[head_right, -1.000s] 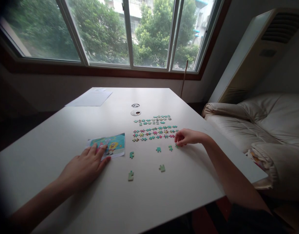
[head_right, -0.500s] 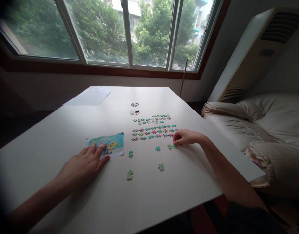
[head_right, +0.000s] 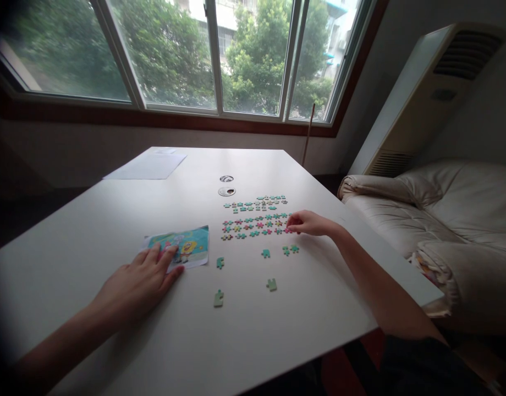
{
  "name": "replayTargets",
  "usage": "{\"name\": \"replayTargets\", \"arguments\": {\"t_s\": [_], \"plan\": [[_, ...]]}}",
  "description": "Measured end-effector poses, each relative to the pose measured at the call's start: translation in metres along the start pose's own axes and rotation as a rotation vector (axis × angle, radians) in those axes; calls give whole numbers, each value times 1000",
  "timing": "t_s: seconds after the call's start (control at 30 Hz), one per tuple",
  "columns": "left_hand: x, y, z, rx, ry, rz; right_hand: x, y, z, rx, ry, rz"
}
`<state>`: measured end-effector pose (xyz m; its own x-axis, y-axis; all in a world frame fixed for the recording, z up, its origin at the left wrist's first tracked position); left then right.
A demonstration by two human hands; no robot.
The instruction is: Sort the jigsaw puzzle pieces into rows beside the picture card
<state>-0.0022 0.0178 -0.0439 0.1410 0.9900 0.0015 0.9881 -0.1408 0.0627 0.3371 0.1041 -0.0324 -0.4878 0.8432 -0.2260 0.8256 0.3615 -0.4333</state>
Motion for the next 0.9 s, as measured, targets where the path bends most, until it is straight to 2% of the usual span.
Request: {"name": "replayTargets", "arguments": {"t_s": [0.2, 0.3, 0.5, 0.67, 0.9], "plan": [[0, -2, 0, -13, 5, -4, 46, -46, -6, -166, 109, -111], [-1, -2, -2, -11, -11, -21, 76, -71, -6, -225, 117, -175], [-3, -1, -5, 8, -31, -26, 129, -102, -3, -300, 168, -169], [-3, -4, -4, 7, -33, -27, 152, -115, 0, -327, 92, -156], [-3, -6, -1, -11, -37, -26, 168, -112, 3, -345, -15, -124]]}}
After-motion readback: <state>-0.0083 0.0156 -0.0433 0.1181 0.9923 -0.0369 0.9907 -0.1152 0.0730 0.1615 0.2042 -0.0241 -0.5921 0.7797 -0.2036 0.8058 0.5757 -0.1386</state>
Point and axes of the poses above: each hand's wrist, its own x-axis towards the middle knuckle, its own z-axis out of the palm, y = z × x, the point moved 7 cm from there along x, towards the middle knuckle, and after that the axes turned 13 degrees about -x, right-handed, at the moved point
